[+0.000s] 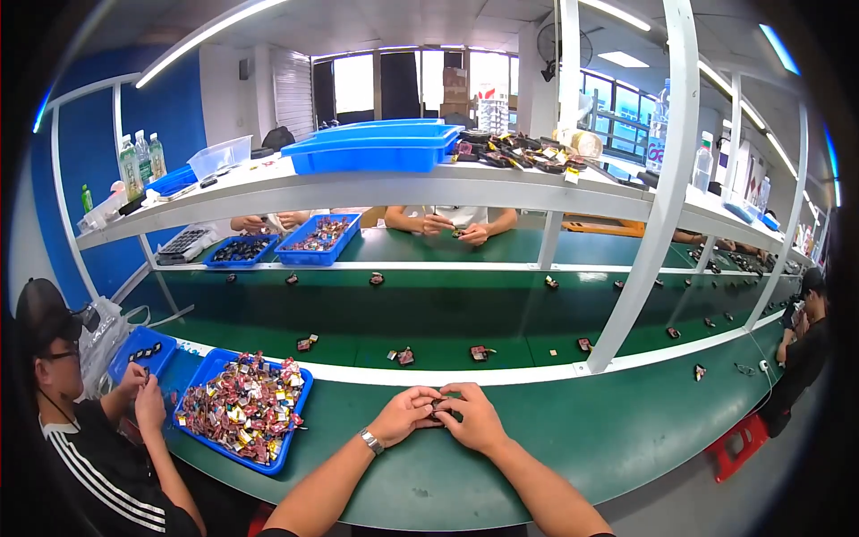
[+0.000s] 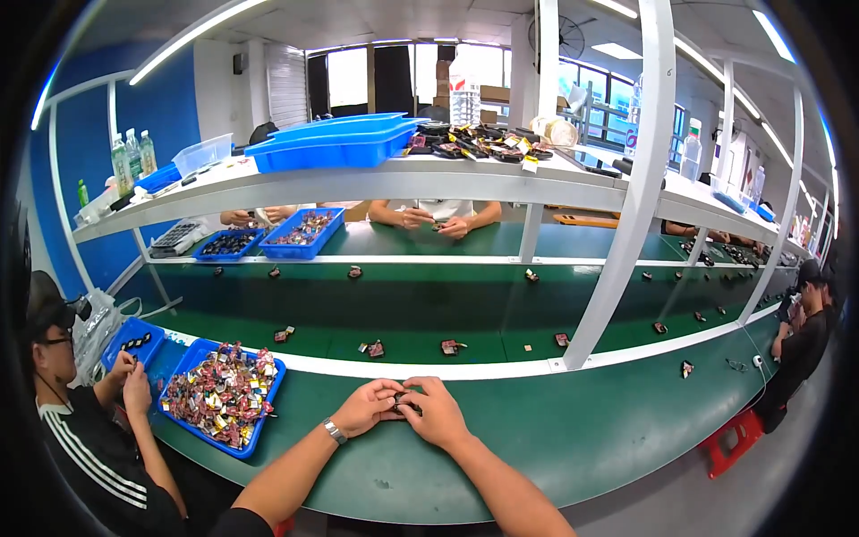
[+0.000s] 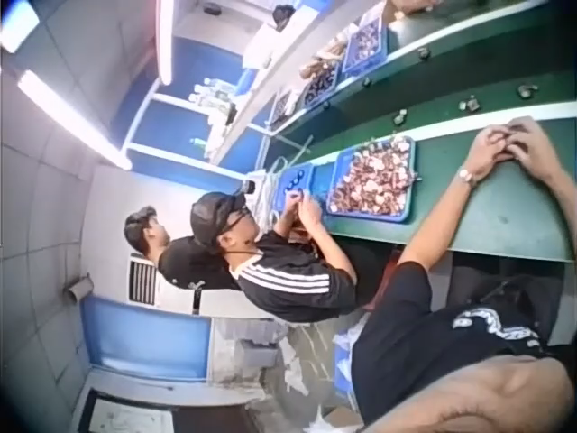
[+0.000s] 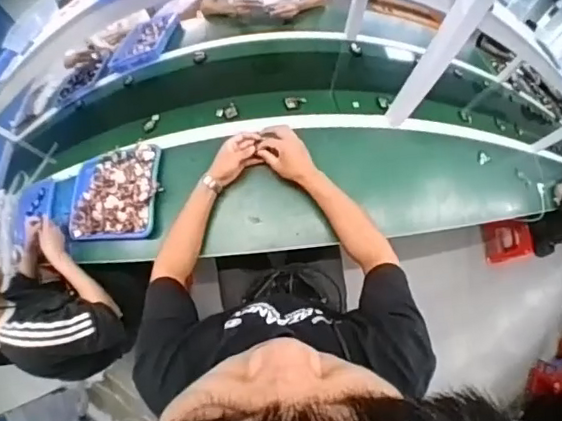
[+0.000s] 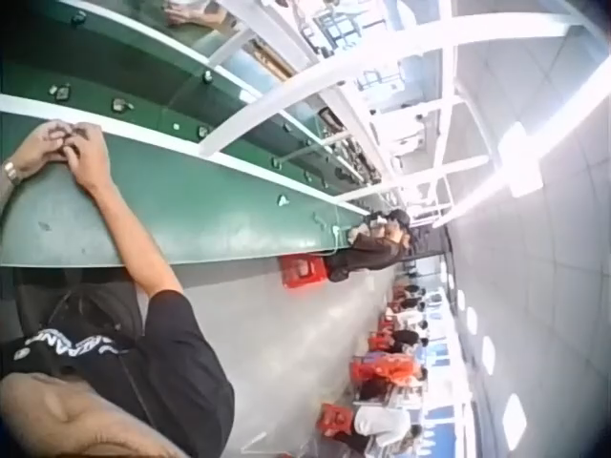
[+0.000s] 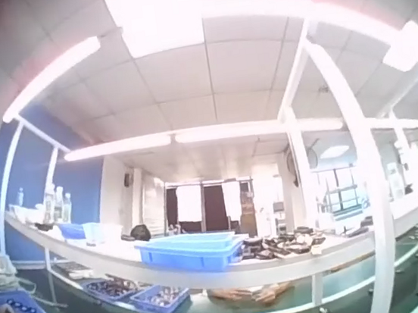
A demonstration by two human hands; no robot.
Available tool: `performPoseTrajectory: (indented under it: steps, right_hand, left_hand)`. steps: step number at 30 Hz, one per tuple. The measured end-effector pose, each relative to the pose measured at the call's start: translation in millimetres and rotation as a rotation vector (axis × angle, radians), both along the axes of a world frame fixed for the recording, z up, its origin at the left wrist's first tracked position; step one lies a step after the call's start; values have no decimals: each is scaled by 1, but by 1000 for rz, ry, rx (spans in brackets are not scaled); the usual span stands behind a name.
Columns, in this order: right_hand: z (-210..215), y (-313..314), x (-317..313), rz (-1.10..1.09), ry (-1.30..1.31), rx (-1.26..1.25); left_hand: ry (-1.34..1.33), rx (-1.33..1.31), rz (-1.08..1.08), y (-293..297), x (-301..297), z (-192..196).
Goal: The recorder is assembling small electronic components on a conveyor belt in a factory setting.
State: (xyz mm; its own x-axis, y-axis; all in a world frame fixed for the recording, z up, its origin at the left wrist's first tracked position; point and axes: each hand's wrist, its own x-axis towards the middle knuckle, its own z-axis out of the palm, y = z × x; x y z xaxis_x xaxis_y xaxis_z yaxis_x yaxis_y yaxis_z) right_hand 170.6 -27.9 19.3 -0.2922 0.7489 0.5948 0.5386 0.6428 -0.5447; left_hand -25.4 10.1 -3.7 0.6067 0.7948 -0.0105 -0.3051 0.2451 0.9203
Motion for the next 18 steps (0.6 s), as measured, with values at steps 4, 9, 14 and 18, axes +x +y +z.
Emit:
performPoseTrajectory:
  steps: [4, 9, 14, 18]
  right_hand:
    - [-2, -1, -4, -21, 24, 44]
    - [-2, -2, -5, -10, 46, 11]
    - [-7, -1, -8, -31, 112, -36]
    - [-6, -1, -6, 13, 136, -68]
  left_hand:
    - [-44, -15, -11, 1, 0, 0]
    - [-71, -31, -2, 1, -1, 0]
    - [-70, -41, 7, 0, -1, 1]
    - [-86, -33, -5, 2, -2, -3]
